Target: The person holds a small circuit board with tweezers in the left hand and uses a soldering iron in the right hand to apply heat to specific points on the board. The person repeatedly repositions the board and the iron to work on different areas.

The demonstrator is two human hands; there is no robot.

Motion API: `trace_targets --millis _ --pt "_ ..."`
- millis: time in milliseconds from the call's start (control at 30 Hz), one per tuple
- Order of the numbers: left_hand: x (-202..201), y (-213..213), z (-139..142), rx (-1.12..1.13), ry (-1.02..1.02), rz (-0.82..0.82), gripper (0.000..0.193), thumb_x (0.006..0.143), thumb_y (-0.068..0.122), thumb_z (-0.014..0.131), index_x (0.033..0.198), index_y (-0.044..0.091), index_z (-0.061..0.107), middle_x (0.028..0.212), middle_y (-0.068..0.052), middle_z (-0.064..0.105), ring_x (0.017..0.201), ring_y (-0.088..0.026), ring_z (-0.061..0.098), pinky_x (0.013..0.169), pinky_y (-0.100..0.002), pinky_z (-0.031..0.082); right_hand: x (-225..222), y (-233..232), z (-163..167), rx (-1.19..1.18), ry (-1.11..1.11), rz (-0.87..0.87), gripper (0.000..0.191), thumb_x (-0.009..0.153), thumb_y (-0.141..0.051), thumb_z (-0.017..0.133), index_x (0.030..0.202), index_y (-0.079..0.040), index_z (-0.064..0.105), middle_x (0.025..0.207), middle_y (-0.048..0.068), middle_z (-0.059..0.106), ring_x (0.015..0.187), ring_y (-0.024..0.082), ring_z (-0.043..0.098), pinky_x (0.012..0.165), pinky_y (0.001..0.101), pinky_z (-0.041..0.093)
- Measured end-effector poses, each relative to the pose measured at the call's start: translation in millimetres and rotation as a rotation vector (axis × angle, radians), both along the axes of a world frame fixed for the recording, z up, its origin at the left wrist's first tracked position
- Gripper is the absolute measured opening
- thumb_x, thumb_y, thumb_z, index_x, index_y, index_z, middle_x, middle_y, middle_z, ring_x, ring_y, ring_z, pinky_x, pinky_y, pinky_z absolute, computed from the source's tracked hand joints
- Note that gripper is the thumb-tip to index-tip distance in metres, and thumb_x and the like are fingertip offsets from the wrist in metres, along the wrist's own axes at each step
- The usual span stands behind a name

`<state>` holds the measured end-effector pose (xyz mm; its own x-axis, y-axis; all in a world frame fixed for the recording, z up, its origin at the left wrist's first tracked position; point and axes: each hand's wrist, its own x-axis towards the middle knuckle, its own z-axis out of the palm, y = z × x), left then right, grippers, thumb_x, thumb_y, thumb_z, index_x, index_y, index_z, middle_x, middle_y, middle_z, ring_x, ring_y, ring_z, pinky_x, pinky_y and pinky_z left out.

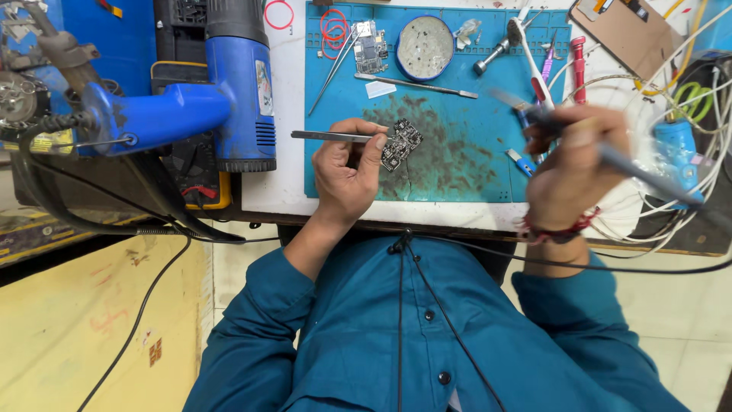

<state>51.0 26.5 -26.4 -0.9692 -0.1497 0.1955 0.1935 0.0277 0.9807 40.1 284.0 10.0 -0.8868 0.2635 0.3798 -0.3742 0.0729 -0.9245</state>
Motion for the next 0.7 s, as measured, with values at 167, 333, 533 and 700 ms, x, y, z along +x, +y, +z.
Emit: trace_targets --millis 167,333,533,700 --pt "-7 1 4 -0.121 -0.018 0.004 0.01 0.103 0.006 0.07 0.112 0.003 0.065 0.088 -0.001 0.073 0.066 -0.003 0.06 0.059 -0.021 0.046 2 -28 -23 0.333 -0.035 0.13 0.022 0.11 -0.02 0.062 0.105 0.001 0.063 0.087 0.014 0.069 0.072 0.022 0.067 0.067 0.0305 0.052" --pt "-13 1 9 -0.222 -0.045 -0.025 0.009 0.102 0.008 0.071 0.109 0.004 0.067 0.082 -0.002 0.071 0.065 -0.007 0.064 0.058 -0.023 0.048 -10 -35 -28 0.557 0.098 0.217 0.016 0.1 -0.011 0.065 0.088 0.0 0.062 0.086 0.013 0.069 0.071 0.028 0.064 0.063 0.0334 0.047" --pt "-20 3 8 -0.345 -0.012 -0.048 0.008 0.1 0.009 0.073 0.105 0.006 0.066 0.086 -0.006 0.071 0.066 -0.014 0.069 0.06 -0.028 0.052 -19 -35 -30 0.547 0.081 0.262 0.015 0.098 -0.009 0.065 0.086 -0.002 0.062 0.081 0.012 0.067 0.069 0.026 0.063 0.06 0.0327 0.047" --pt "-23 4 5 -0.369 -0.031 -0.055 0.008 0.1 0.008 0.073 0.103 0.006 0.066 0.084 -0.005 0.07 0.066 -0.016 0.069 0.059 -0.029 0.051 -20 -34 -33 0.55 0.083 0.263 0.016 0.098 -0.009 0.066 0.084 -0.002 0.06 0.078 0.011 0.066 0.066 0.026 0.061 0.059 0.0331 0.046"
